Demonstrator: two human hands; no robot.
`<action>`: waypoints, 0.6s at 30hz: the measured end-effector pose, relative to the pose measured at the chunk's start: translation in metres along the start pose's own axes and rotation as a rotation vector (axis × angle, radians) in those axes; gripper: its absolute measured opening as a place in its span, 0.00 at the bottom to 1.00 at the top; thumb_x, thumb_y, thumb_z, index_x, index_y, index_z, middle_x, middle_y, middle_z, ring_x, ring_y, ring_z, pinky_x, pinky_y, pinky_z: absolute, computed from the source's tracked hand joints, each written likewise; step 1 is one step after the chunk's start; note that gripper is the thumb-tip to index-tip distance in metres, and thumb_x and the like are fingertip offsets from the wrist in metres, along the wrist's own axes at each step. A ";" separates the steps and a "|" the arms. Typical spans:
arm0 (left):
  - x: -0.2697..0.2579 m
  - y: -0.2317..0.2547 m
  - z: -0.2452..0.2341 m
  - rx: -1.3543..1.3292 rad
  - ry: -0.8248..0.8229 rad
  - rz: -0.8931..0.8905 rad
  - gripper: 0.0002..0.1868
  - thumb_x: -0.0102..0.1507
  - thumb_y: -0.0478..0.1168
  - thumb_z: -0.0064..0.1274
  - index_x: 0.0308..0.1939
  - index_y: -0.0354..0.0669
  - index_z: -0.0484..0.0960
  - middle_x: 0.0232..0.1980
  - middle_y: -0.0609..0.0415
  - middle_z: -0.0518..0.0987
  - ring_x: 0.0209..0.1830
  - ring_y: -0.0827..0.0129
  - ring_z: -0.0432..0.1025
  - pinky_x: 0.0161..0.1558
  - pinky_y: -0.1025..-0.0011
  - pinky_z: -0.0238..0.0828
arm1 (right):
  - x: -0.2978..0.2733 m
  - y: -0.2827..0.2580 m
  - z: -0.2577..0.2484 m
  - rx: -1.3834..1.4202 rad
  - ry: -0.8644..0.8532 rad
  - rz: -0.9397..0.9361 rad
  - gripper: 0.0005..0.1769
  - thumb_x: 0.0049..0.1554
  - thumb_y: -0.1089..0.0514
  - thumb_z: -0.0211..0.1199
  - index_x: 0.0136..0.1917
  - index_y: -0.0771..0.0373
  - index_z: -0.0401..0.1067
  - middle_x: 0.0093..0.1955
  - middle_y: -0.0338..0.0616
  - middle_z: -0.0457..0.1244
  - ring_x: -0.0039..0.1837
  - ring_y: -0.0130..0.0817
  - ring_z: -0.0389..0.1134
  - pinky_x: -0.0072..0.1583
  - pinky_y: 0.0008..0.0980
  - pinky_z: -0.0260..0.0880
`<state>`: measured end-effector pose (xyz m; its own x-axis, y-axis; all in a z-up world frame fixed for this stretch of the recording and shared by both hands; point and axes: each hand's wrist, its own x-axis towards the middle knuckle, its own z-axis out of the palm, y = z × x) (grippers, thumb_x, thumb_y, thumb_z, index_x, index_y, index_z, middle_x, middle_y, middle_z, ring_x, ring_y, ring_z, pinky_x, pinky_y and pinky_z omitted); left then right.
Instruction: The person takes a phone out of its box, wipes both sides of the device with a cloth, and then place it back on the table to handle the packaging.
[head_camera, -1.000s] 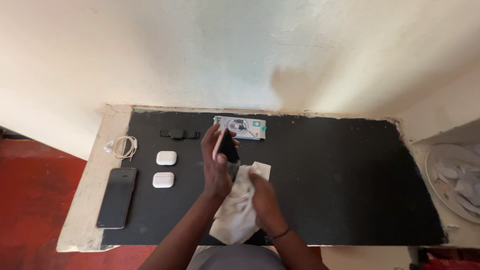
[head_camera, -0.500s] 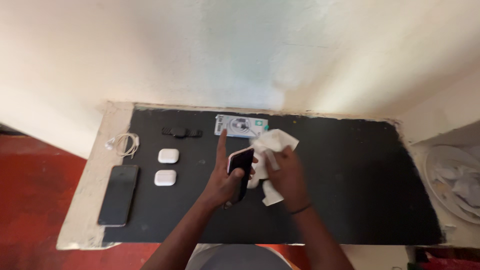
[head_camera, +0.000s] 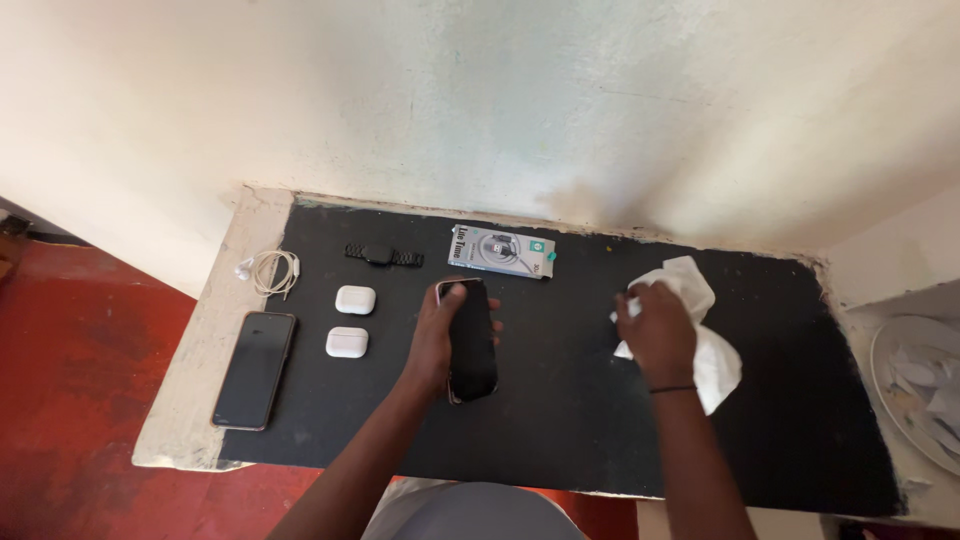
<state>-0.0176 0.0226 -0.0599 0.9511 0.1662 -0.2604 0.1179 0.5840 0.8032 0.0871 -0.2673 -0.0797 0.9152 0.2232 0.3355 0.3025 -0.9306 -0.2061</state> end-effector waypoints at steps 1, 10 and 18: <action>0.002 -0.002 -0.001 0.002 0.008 -0.020 0.23 0.66 0.48 0.45 0.60 0.41 0.64 0.47 0.39 0.81 0.36 0.58 0.79 0.34 0.62 0.81 | -0.002 -0.003 0.006 -0.060 -0.154 0.063 0.17 0.59 0.43 0.66 0.53 0.56 0.77 0.50 0.48 0.67 0.55 0.49 0.69 0.56 0.47 0.70; 0.008 -0.018 -0.001 0.033 0.131 -0.125 0.15 0.68 0.48 0.44 0.52 0.41 0.72 0.37 0.41 0.82 0.28 0.62 0.79 0.28 0.64 0.78 | -0.038 -0.071 0.003 0.001 0.164 0.021 0.21 0.52 0.38 0.67 0.51 0.52 0.81 0.60 0.45 0.65 0.64 0.46 0.65 0.58 0.52 0.65; 0.027 -0.048 0.019 0.111 0.188 -0.055 0.20 0.69 0.54 0.45 0.51 0.41 0.78 0.42 0.56 0.80 0.39 0.76 0.74 0.41 0.74 0.74 | -0.054 -0.104 0.027 1.796 -0.660 0.658 0.20 0.65 0.48 0.57 0.61 0.66 0.70 0.52 0.41 0.67 0.52 0.29 0.70 0.53 0.32 0.74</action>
<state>0.0076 -0.0160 -0.0955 0.8735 0.2877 -0.3927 0.2088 0.5074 0.8360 0.0135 -0.1744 -0.1012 0.7874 0.4757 -0.3921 -0.5624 0.2938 -0.7729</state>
